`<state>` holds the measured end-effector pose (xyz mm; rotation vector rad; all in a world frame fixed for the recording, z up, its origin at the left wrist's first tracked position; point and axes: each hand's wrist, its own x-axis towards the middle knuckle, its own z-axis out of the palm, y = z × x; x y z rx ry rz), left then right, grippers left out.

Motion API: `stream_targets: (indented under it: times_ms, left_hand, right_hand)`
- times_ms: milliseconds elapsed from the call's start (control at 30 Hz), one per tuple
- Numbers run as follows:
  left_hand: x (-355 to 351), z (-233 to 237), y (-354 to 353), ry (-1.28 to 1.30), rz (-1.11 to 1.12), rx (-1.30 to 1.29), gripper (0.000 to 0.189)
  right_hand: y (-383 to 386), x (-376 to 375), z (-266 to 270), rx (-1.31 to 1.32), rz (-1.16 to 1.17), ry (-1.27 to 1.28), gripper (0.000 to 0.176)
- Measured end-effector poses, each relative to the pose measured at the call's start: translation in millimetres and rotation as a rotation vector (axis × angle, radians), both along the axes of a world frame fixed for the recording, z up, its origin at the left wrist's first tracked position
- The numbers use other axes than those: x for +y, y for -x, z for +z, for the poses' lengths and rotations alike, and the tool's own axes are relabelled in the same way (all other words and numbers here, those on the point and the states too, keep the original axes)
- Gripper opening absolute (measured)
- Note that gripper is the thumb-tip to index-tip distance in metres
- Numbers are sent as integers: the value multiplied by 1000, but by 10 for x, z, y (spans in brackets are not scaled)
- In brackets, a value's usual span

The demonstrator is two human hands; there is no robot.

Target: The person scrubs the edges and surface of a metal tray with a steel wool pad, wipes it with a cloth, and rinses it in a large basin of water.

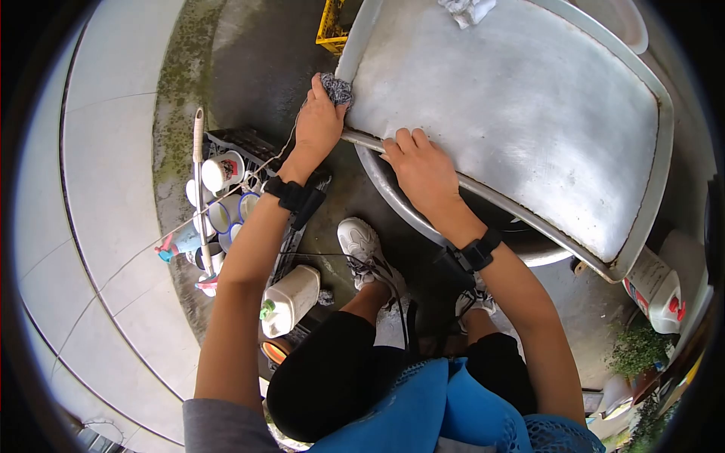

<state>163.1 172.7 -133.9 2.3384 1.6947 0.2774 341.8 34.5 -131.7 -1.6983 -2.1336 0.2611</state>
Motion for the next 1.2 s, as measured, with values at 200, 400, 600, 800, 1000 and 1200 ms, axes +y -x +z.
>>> stream_targets:
  times_ms: [200, 400, 600, 800, 1000, 1200]
  left_hand:
    - [495, -123, -324, 18, -4, 195, 58]
    - [1197, -163, -784, -28, -15, 260, 60]
    - [1354, -201, -845, 5, -80, 139, 52]
    - [257, -4, -307, 190, 15, 51, 46]
    - [-657, 307, -56, -17, 78, -140, 40]
    - [-1234, 851, -494, 40, 19, -491, 52]
  right_hand:
    - [-10, 56, 17, -21, 9, 4, 26]
    - [-10, 29, 3, -43, -1, -30, 29]
    - [-64, -101, 43, -62, 2, -15, 23]
    - [-221, -319, 77, -14, 48, -2, 22]
    - [-645, -295, 217, 91, 121, 26, 35]
    - [-523, -346, 646, 915, -164, 257, 61]
